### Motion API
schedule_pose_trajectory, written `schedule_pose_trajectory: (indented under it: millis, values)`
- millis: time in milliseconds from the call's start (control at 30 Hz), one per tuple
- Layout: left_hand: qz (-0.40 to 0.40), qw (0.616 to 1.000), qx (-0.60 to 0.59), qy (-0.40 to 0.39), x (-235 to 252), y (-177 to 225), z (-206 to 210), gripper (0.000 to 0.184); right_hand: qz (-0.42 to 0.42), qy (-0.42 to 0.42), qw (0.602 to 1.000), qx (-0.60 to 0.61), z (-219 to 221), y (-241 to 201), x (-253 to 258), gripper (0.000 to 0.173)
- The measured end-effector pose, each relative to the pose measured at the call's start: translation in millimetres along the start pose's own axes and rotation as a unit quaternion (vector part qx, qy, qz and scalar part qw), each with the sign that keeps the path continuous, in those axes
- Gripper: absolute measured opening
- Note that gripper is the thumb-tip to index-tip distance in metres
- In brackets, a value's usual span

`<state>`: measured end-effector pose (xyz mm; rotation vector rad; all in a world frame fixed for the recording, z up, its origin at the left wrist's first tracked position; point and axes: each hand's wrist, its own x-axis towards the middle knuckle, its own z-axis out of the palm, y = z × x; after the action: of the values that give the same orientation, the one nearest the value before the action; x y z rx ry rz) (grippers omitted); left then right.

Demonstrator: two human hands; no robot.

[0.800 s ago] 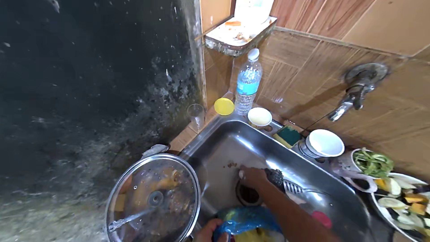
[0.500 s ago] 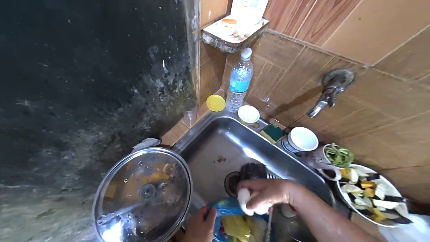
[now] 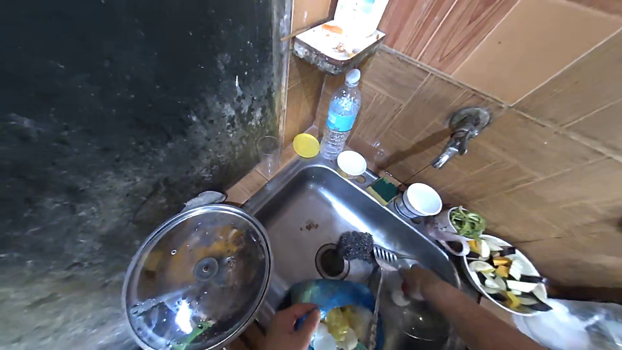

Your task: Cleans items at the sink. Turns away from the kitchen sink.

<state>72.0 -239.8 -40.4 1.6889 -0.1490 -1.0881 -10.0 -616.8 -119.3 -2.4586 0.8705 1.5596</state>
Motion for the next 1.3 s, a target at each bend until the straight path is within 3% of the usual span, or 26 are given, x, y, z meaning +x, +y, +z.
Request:
schedule_pose_trajectory:
  millis: [33,133,333,467,600,800,900,1000,1067,1167,1233,1300]
  values:
    - [0.008,1.0,0.003,-0.006,0,0,0,0.028,-0.012,0.003,1.0,-0.011,11,5,10,0.071]
    - [0.012,1.0,0.013,-0.008,0,-2,0,0.029,-0.036,-0.01,0.998,-0.056,13,1,17,0.055]
    - [-0.001,1.0,0.007,0.001,-1,-4,1,0.028,0.088,-0.018,0.995,-0.051,-49,-34,-61,0.057]
    - [-0.01,0.999,0.044,-0.023,-1,-3,0,0.03,0.006,0.032,0.999,0.032,-93,-61,-96,0.048]
    - [-0.005,0.992,0.105,-0.069,-2,-1,-2,0.032,-0.114,0.133,0.974,0.142,-99,-116,-45,0.038]
    - [-0.003,0.99,0.133,-0.042,-7,-1,-9,0.032,-0.195,0.176,0.934,0.242,-60,-230,45,0.044]
    - [-0.015,0.993,0.116,-0.025,-5,-2,-10,0.031,-0.22,0.164,0.926,0.261,-52,-248,53,0.043]
    - [-0.004,0.996,0.085,0.004,-4,-10,-9,0.029,-0.23,0.186,0.935,0.196,-56,-207,29,0.042]
    - [-0.01,0.998,0.065,0.017,-5,-10,-8,0.029,-0.122,0.104,0.982,0.1,-77,-154,-13,0.041]
    - [-0.018,0.999,0.037,0.034,-2,-8,-5,0.03,0.01,0.018,1.0,0.021,-56,-63,-21,0.052]
    - [-0.008,0.998,0.0,0.056,1,-8,0,0.028,-0.039,-0.012,0.999,0.009,-21,-17,-13,0.05]
    - [0.006,0.996,-0.04,0.074,3,-8,4,0.026,-0.111,-0.054,0.991,0.055,19,12,27,0.067]
